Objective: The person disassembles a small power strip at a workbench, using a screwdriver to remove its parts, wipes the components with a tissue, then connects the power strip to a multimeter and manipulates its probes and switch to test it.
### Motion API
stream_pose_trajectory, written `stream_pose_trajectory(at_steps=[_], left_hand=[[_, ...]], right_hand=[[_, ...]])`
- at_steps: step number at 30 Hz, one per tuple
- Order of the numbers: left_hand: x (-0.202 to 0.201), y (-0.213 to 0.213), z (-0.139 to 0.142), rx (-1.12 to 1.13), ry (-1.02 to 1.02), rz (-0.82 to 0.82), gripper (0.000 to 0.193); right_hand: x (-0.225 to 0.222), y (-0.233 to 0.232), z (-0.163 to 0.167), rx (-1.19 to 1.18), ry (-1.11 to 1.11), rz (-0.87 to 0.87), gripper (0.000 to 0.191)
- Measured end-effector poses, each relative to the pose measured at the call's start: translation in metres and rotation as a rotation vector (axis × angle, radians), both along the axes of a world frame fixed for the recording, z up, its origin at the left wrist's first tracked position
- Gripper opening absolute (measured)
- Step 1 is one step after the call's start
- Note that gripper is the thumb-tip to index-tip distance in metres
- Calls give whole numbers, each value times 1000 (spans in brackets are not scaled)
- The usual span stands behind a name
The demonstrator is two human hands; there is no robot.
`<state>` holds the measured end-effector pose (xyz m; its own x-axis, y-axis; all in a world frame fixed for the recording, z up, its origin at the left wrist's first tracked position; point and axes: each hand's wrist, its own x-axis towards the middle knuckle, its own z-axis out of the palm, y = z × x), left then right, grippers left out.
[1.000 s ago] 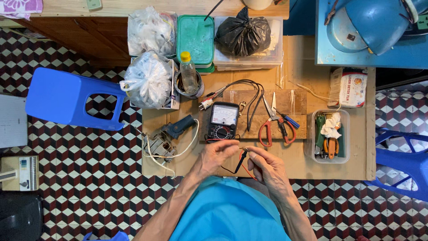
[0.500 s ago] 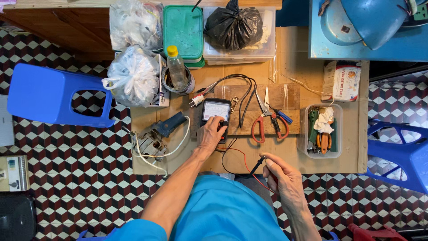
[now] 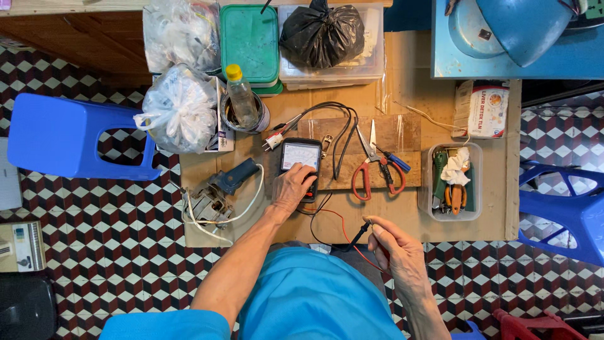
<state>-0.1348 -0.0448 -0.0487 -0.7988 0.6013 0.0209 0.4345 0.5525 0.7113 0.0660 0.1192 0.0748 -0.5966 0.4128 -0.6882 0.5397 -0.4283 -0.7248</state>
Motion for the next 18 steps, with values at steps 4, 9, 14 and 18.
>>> stream_pose_trajectory(at_steps=[4, 9, 14, 18], left_hand=[[-1, 0, -1, 11, -9, -8, 16], [-1, -1, -1, 3, -43, -9, 16], [-1, -1, -2, 3, -47, -14, 17], [-1, -2, -2, -11, -47, -21, 16]], right_hand=[[-1, 0, 0, 4, 4, 14, 33], [-1, -2, 0, -9, 21, 10, 33], [-1, -4, 0, -7, -19, 7, 34], [0, -4, -1, -20, -9, 7, 35]])
